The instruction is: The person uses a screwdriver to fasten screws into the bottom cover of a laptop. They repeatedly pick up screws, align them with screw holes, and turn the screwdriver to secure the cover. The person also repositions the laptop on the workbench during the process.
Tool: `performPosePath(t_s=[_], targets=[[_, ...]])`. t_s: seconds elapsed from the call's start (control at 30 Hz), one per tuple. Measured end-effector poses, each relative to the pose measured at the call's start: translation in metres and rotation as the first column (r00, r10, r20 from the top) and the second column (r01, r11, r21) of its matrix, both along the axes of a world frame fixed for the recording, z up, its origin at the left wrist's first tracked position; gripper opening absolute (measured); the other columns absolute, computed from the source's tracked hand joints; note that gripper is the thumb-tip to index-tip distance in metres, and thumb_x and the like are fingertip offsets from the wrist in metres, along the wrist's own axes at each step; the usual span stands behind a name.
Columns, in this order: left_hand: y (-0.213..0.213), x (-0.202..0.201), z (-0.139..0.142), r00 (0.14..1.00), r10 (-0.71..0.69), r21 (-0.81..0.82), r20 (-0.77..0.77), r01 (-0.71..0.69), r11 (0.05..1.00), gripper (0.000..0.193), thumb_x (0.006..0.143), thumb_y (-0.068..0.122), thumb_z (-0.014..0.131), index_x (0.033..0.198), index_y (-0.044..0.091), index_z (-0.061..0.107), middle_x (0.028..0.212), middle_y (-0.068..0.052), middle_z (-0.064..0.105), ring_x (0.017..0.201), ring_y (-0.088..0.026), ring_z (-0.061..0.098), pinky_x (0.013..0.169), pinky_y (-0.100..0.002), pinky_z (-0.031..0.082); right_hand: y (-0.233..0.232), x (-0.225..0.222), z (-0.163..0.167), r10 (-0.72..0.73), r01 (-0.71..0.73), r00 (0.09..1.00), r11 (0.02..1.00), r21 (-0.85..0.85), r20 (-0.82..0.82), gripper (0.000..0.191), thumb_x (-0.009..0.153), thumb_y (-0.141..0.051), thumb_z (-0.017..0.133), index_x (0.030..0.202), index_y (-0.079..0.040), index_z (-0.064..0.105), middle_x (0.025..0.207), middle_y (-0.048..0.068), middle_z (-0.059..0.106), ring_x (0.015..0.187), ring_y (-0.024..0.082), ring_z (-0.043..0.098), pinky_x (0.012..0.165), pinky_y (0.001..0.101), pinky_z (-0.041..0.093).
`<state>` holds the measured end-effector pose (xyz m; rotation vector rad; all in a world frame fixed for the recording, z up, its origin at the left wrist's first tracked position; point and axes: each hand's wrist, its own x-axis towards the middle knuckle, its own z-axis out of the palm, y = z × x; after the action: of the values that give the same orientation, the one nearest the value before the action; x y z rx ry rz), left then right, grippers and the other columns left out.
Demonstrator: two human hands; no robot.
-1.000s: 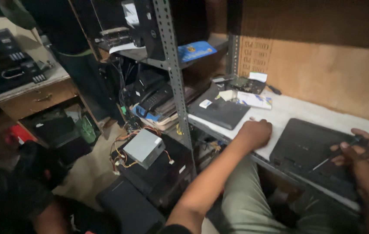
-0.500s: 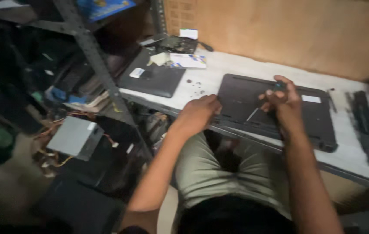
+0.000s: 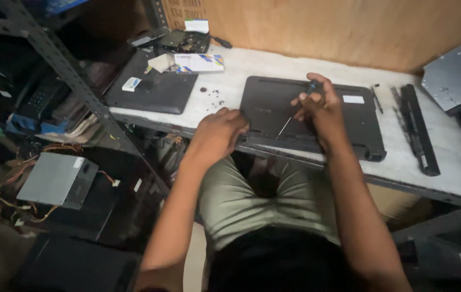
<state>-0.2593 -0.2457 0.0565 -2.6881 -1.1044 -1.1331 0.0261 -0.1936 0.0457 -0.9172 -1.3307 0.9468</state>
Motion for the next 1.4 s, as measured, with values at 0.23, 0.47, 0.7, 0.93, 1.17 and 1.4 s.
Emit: performPosePath(t_s=[0.23, 0.47, 0.7, 0.93, 1.17, 1.4], targets=[[-0.021, 0.045, -0.021, 0.924, -0.152, 0.073, 0.351, 0.135, 0.988, 0.016, 0.087, -0.002, 0.067, 0.102, 0.003, 0.068, 0.105, -0.014, 0.067, 0.104, -0.034, 0.063, 0.093, -0.041, 0.052, -0.028, 0.034, -0.001, -0.055, 0.037, 0.996, 0.971, 0.237, 0.07, 0.055, 0.103, -0.007, 0.063, 0.152, -0.006, 0.038, 0.094, 0.013, 0.071, 0.07, 0.014, 0.065, 0.063, 0.0257, 0.053], [0.0, 0.166, -0.021, 0.884, -0.098, 0.003, 0.456, 0.109, 0.994, 0.031, 0.082, -0.003, 0.065, 0.113, 0.002, 0.065, 0.113, -0.014, 0.067, 0.106, -0.034, 0.063, 0.096, -0.041, 0.051, -0.02, 0.14, 0.017, -0.054, 0.022, 0.996, 0.905, 0.425, 0.065, 0.056, 0.109, -0.003, 0.063, 0.156, -0.007, 0.032, 0.107, 0.014, 0.071, 0.084, 0.014, 0.066, 0.071, 0.026, 0.056], [-0.035, 0.263, -0.017, 0.895, -0.109, 0.042, 0.433, 0.101, 0.994, 0.034, 0.074, -0.004, 0.066, 0.107, 0.003, 0.066, 0.114, -0.015, 0.066, 0.114, -0.037, 0.062, 0.102, -0.043, 0.05, -0.053, 0.198, 0.032, -0.014, -0.139, 0.946, 0.886, 0.442, 0.325, 0.053, 0.11, -0.002, 0.058, 0.158, -0.007, 0.037, 0.102, 0.01, 0.069, 0.093, 0.016, 0.072, 0.081, 0.0279, 0.059], [-0.079, 0.341, -0.028, 0.898, -0.087, 0.019, 0.431, 0.087, 0.996, 0.036, 0.072, -0.004, 0.066, 0.107, 0.004, 0.066, 0.115, -0.015, 0.065, 0.115, -0.037, 0.062, 0.101, -0.043, 0.05, -0.101, 0.267, 0.036, -0.011, -0.158, 0.932, 0.887, 0.435, 0.362, 0.053, 0.108, 0.001, 0.058, 0.157, -0.007, 0.039, 0.107, 0.011, 0.072, 0.096, 0.015, 0.07, 0.086, 0.0279, 0.058], [-0.096, 0.429, -0.022, 0.901, -0.078, -0.008, 0.427, 0.091, 0.996, 0.039, 0.073, -0.004, 0.067, 0.111, 0.005, 0.066, 0.117, -0.015, 0.064, 0.117, -0.037, 0.062, 0.101, -0.041, 0.051, -0.116, 0.355, 0.046, -0.02, -0.18, 0.927, 0.853, 0.49, 0.376, 0.053, 0.106, 0.004, 0.053, 0.156, -0.006, 0.039, 0.109, 0.011, 0.072, 0.104, 0.016, 0.073, 0.091, 0.0293, 0.059], [-0.098, 0.478, -0.028, 0.908, -0.081, -0.017, 0.41, 0.097, 0.995, 0.04, 0.072, -0.005, 0.068, 0.111, 0.005, 0.066, 0.117, -0.015, 0.064, 0.118, -0.036, 0.062, 0.103, -0.04, 0.05, -0.131, 0.397, 0.052, -0.173, -0.12, 0.877, 0.825, 0.553, 0.448, 0.051, 0.104, -0.002, 0.062, 0.152, -0.008, 0.046, 0.099, 0.009, 0.075, 0.098, 0.015, 0.077, 0.083, 0.0282, 0.059]])
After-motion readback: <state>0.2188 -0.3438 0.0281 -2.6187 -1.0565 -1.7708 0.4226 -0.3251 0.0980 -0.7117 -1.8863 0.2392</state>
